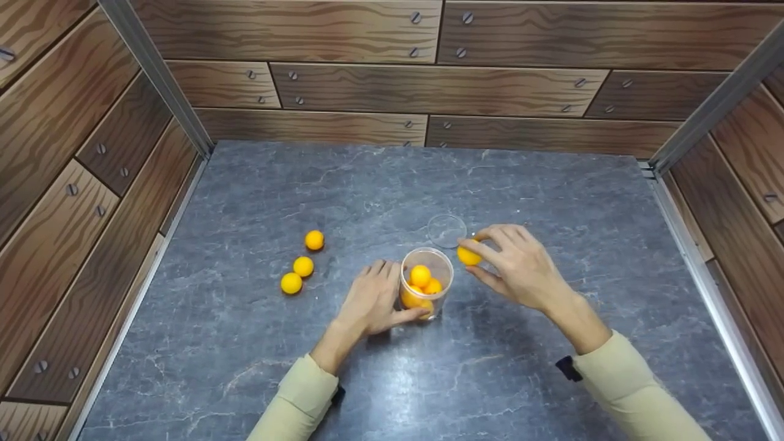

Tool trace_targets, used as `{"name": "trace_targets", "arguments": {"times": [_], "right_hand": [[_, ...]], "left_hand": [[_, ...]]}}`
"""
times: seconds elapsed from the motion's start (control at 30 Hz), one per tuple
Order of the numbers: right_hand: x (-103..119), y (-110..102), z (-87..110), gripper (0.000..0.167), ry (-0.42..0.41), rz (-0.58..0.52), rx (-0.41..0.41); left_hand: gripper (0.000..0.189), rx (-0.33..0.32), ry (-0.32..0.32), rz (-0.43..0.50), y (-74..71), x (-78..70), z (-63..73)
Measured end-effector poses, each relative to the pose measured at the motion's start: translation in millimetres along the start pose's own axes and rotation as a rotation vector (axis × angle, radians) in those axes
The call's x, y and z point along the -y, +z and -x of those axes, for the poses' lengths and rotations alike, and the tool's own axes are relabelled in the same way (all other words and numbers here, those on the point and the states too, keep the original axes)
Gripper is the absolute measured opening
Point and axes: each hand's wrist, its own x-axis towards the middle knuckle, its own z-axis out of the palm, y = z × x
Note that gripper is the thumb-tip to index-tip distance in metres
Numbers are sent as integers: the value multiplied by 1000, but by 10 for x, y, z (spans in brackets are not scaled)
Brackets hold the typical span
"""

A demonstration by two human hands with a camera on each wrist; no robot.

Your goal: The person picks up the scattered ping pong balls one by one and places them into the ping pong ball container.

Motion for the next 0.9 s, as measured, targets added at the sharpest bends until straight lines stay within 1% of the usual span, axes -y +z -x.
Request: {"name": "trace_targets", "arguments": {"times": [0.23,0.4,0.67,0.9], "right_hand": [[95,22,-73,48,-18,-23,11],[161,46,-123,50,-17,-55,2],[257,105,-176,49,-6,-88,6],[301,191,-185,47,2,-115,16]], "left_hand": [[95,-18,16,-5,0,6,5],[93,-7,10,1,-1,5,7],[99,-8,-2,-25,6,-2,8],[99,-20,6,-36,3,-3,9]]}}
